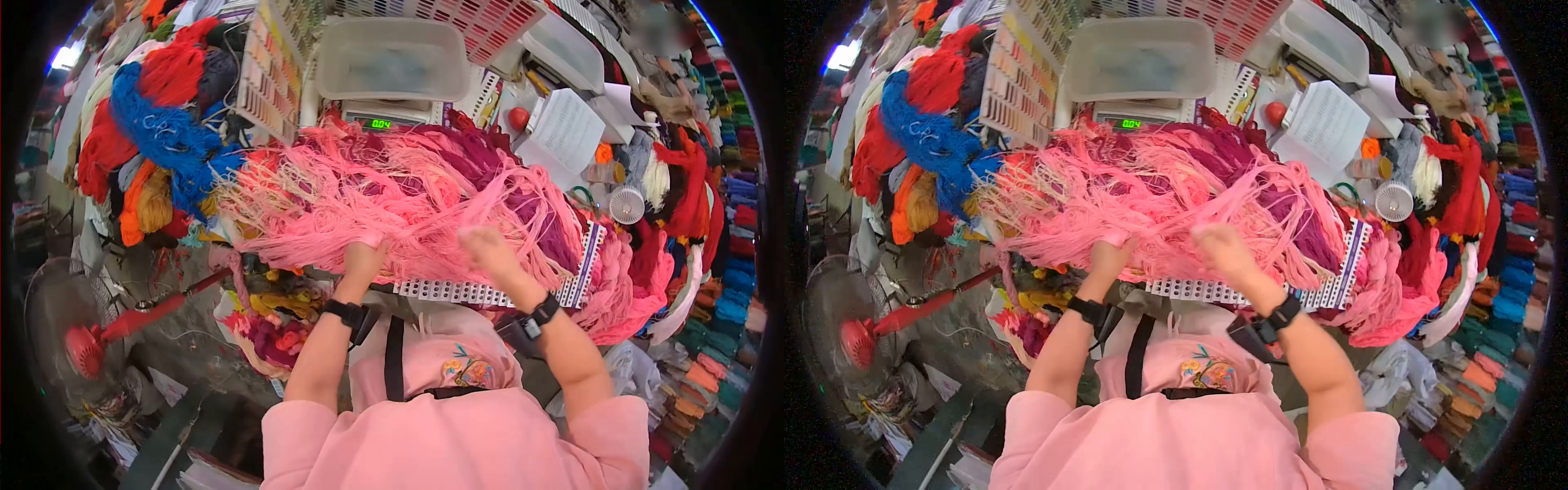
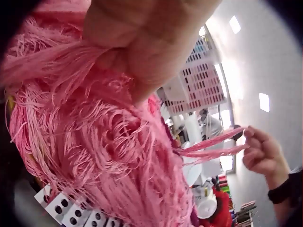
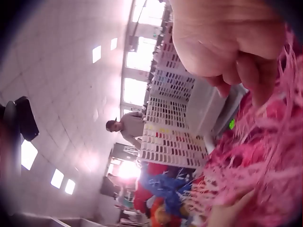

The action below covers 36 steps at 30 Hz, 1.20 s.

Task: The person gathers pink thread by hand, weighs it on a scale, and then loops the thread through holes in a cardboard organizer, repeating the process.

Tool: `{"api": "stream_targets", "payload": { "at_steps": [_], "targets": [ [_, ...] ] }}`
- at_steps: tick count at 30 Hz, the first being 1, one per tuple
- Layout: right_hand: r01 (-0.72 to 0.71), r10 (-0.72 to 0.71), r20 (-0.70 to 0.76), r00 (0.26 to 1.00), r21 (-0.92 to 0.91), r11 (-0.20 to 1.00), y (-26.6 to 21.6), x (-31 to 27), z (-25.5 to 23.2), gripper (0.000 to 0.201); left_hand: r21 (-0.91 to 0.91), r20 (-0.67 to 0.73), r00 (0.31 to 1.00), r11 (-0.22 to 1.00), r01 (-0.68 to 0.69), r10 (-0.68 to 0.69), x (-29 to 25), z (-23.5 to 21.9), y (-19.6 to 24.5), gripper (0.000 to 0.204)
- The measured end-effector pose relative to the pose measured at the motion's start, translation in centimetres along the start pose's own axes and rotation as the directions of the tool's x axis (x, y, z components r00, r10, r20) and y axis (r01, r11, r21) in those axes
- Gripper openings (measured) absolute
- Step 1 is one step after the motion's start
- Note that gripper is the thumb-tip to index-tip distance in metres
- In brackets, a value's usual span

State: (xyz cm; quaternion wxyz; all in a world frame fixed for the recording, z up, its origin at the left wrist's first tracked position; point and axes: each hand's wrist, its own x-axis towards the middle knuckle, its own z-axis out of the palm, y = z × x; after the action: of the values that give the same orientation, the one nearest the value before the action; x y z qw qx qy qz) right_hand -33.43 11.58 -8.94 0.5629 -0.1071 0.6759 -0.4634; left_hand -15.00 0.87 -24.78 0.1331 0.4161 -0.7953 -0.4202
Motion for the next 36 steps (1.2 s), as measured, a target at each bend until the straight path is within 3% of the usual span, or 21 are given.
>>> {"api": "stream_targets", "payload": {
  "at_steps": [1, 3, 4, 6, 10, 12, 13, 15, 18, 19, 20, 22, 23, 27, 29, 30, 32, 33, 34, 35, 36],
  "targets": [
    [-0.004, 0.004, -0.011, 1.0, 0.006, 1.0, 0.3, 0.3, 0.6, 0.024, -0.002, 0.012, 1.0, 1.0, -0.004, 0.004, 0.3, -0.7, 1.0, 0.013],
    [-0.168, 0.164, 0.139, 0.977, 0.016, 0.986, 0.8, 0.8, 1.9, 0.021, -0.541, 0.215, 0.974, 0.821, 0.183, -0.076, 0.4, -3.3, 3.4, 0.013],
    [-0.171, 0.166, 0.14, 0.976, 0.025, 0.985, 0.9, 1.0, 2.9, 0.021, -0.535, 0.221, 0.972, 0.824, 0.187, -0.078, 0.2, -4.7, 4.9, 0.013],
    [0.003, 0.01, 0.208, 0.978, -0.063, 0.998, 1.0, 1.3, 5.1, 0.016, -0.708, 0.32, 0.926, 0.598, 0.375, -0.202, -0.8, -7.5, 7.9, 0.012],
    [0.053, -0.036, 0.277, 0.96, -0.056, 0.997, 0.3, 1.2, 7.8, 0.009, -0.717, 0.361, 0.891, 0.529, 0.454, -0.275, -2.1, -9.9, 9.7, 0.01],
    [0.077, -0.043, 0.25, 0.967, -0.125, 0.989, -0.3, 0.8, 8.1, 0.012, -0.852, 0.44, 0.889, 0.254, 0.459, -0.13, -2.9, -11.0, 9.1, 0.011],
    [0.219, -0.144, 0.245, 0.959, -0.314, 0.924, -0.1, 1.1, 7.5, 0.013, -0.856, 0.432, 0.892, 0.251, 0.451, -0.131, -3.7, -11.3, 8.5, 0.011],
    [0.352, -0.248, 0.266, 0.932, -0.489, 0.798, -0.2, 1.1, 7.0, 0.015, -0.925, 0.295, 0.951, -0.277, 0.259, -0.096, -4.9, -11.9, 7.3, 0.013],
    [0.354, -0.221, 0.294, 0.93, -0.551, 0.756, -0.8, 0.2, 7.7, 0.017, -0.929, 0.315, 0.929, -0.261, 0.261, -0.194, -5.6, -13.4, 6.9, 0.016],
    [0.279, -0.169, 0.291, 0.942, -0.396, 0.875, -1.1, -0.5, 8.6, 0.017, -0.929, 0.264, 0.921, 0.183, 0.323, -0.286, -5.6, -13.4, 7.6, 0.017],
    [0.187, -0.114, 0.299, 0.947, -0.228, 0.955, -1.2, -1.2, 9.2, 0.017, -0.931, 0.258, 0.923, 0.182, 0.317, -0.285, -5.8, -13.3, 8.7, 0.017],
    [0.191, -0.125, 0.286, 0.95, -0.216, 0.957, -1.4, -2.1, 10.5, 0.018, -0.832, 0.386, 0.862, 0.278, 0.479, -0.329, -6.3, -13.5, 10.5, 0.014],
    [0.192, -0.136, 0.267, 0.954, -0.197, 0.961, -1.4, -2.4, 11.0, 0.018, -0.833, 0.439, 0.871, 0.263, 0.487, -0.222, -6.3, -14.1, 10.9, 0.01],
    [0.283, -0.189, 0.323, 0.928, -0.277, 0.918, -1.5, -3.2, 10.9, 0.018, -0.853, 0.349, 0.922, 0.35, 0.387, -0.167, -7.3, -14.0, 10.1, 0.007],
    [0.531, -0.42, 0.327, 0.846, -0.472, 0.703, -1.2, -3.5, 10.8, 0.018, -0.941, 0.302, 0.94, 0.109, 0.32, -0.16, -8.4, -14.2, 9.9, 0.012],
    [0.535, -0.429, 0.32, 0.844, -0.47, 0.702, -0.8, -3.5, 10.5, 0.018, -0.94, 0.302, 0.941, 0.116, 0.321, -0.151, -8.9, -14.5, 9.0, 0.012],
    [0.517, -0.449, 0.269, 0.852, -0.57, 0.639, -0.1, -3.3, 8.9, 0.015, -0.913, 0.216, 0.969, -0.377, 0.158, -0.117, -9.6, -15.6, 6.5, 0.016],
    [0.517, -0.45, 0.269, 0.852, -0.573, 0.636, -0.7, -3.9, 8.2, 0.015, -0.948, 0.228, 0.933, -0.283, 0.147, -0.278, -9.8, -16.7, 6.9, 0.013],
    [0.366, -0.287, 0.251, 0.925, -0.375, 0.852, -2.0, -4.8, 7.4, 0.013, -0.971, 0.217, 0.875, -0.186, 0.149, -0.433, -9.9, -17.8, 7.2, 0.011],
    [0.158, -0.113, 0.274, 0.955, -0.151, 0.976, -3.1, -5.5, 6.4, 0.013, -0.948, 0.243, 0.907, -0.284, 0.146, -0.344, -10.3, -19.1, 5.5, 0.01],
    [0.199, -0.201, 0.168, 0.965, 0.029, 0.98, -3.7, -5.7, 4.3, 0.014, -0.914, 0.258, 0.933, -0.377, 0.152, -0.25, -11.0, -20.8, 2.8, 0.009]
  ]
}}
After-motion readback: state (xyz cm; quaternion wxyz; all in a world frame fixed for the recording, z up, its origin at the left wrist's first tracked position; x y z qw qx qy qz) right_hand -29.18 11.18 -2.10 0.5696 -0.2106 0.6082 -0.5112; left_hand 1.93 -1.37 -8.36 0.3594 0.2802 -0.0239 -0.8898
